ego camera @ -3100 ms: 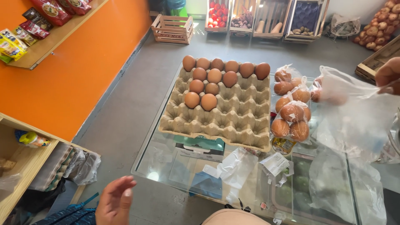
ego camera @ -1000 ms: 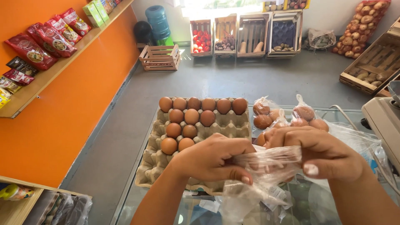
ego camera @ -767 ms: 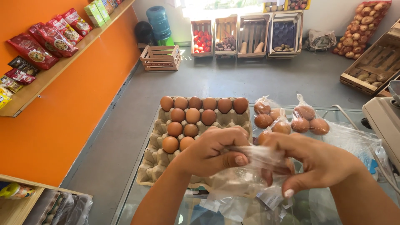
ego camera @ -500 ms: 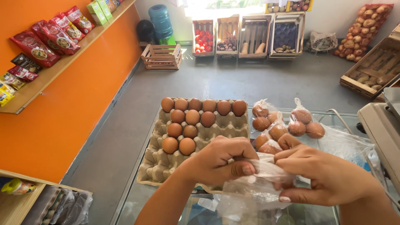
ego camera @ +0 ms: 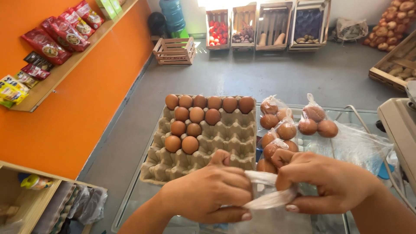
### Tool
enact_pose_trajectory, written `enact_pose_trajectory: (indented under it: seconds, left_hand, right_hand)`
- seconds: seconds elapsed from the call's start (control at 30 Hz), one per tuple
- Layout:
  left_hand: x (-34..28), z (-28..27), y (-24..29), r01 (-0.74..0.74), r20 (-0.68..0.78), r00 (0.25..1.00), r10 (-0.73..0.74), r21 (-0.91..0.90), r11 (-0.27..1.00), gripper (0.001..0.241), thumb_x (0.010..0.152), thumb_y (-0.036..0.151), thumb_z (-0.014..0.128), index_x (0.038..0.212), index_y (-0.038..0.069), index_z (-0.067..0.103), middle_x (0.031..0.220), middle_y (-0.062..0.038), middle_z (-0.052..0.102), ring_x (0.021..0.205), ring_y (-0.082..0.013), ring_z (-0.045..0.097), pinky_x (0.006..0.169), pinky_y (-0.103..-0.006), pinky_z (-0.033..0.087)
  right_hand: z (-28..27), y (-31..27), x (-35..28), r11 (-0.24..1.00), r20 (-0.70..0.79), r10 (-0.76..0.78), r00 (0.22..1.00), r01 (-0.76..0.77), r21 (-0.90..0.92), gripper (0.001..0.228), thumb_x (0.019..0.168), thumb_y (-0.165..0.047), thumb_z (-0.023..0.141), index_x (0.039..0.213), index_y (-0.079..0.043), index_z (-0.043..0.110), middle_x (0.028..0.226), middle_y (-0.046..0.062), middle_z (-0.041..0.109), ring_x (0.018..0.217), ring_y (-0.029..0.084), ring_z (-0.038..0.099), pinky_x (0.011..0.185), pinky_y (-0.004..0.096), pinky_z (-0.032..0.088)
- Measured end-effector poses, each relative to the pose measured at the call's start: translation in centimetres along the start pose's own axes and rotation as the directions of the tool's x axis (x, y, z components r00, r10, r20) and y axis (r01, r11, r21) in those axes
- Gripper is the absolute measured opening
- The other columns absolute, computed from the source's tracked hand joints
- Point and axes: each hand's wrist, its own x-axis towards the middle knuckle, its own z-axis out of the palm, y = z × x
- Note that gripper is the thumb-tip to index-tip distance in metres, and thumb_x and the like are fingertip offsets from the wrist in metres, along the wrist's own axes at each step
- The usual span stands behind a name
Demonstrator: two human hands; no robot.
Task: Picking up eggs from a large carton and placing them into small plastic bags, then tying the bags shut.
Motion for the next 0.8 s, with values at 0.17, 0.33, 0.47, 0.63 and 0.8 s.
enact_pose_trajectory:
  seconds: [0.17,0.33,0.47,0.63,0.8]
  left_hand:
    - [-2.1,0.8,0.7,-0.002,-0.009,1.000,0.002,-0.073,0.997,0.026,0.101,0.014,0.036,0.077,0.006,0.041,0.076,-0.010,0.047,0.083,-0.0270,0.055,0.084,-0.0429,0.034]
    - [-5.2,4.4,-0.7,0.022,-0.298,0.954,0.035,0.186,0.982,0.022,0.101,0.011,0.047,0.080,0.012,0.048,0.087,-0.002,0.055,0.105,-0.0186,0.065,0.104,-0.0469,0.021]
    - [-7.3,6.0,-1.7,0.112,-0.373,0.927,-0.027,0.210,0.971,0.013,0.099,0.010,0.054,0.087,0.012,0.051,0.098,-0.004,0.052,0.103,-0.0279,0.056,0.090,-0.0470,0.039]
    - [-10.1,8.7,-3.8,0.210,-0.343,0.925,-0.166,0.096,0.973,0.023,0.087,-0.010,0.057,0.094,0.009,0.047,0.097,-0.011,0.041,0.077,-0.0234,0.043,0.062,-0.0342,0.041]
    - [-9.9,11.3,-5.2,0.247,-0.407,0.894,-0.187,0.101,0.964,0.028,0.085,-0.009,0.058,0.103,0.013,0.055,0.108,-0.015,0.046,0.093,-0.0317,0.054,0.065,-0.0401,0.050]
  right_hand:
    - [2.0,-1.4,0.7,0.952,0.153,0.180,0.972,-0.132,-0.277,0.017,0.097,-0.028,0.047,0.087,-0.016,0.054,0.064,0.001,0.058,0.050,0.020,0.043,0.058,0.032,0.035]
    - [4.5,-0.2,0.3,0.890,0.176,0.195,0.965,-0.099,-0.445,0.017,0.102,-0.016,0.039,0.110,-0.013,0.054,0.061,0.002,0.053,0.043,0.022,0.049,0.053,0.033,0.034]
    - [4.4,0.4,1.6,0.911,0.180,0.206,0.962,-0.122,-0.394,0.021,0.100,-0.030,0.049,0.113,-0.016,0.058,0.075,0.001,0.059,0.061,0.018,0.055,0.069,0.037,0.036]
    - [0.6,6.9,3.0,0.952,-0.216,0.109,0.970,-0.164,-0.257,0.055,0.069,0.006,0.073,0.119,-0.010,0.058,0.100,0.001,0.070,0.098,0.016,0.068,0.092,0.032,0.055]
    - [-3.0,15.0,7.0,0.381,-0.512,0.681,0.523,-0.851,-0.363,0.052,0.083,-0.017,0.065,0.133,-0.016,0.049,0.127,0.012,0.053,0.099,0.029,0.061,0.086,0.046,0.050]
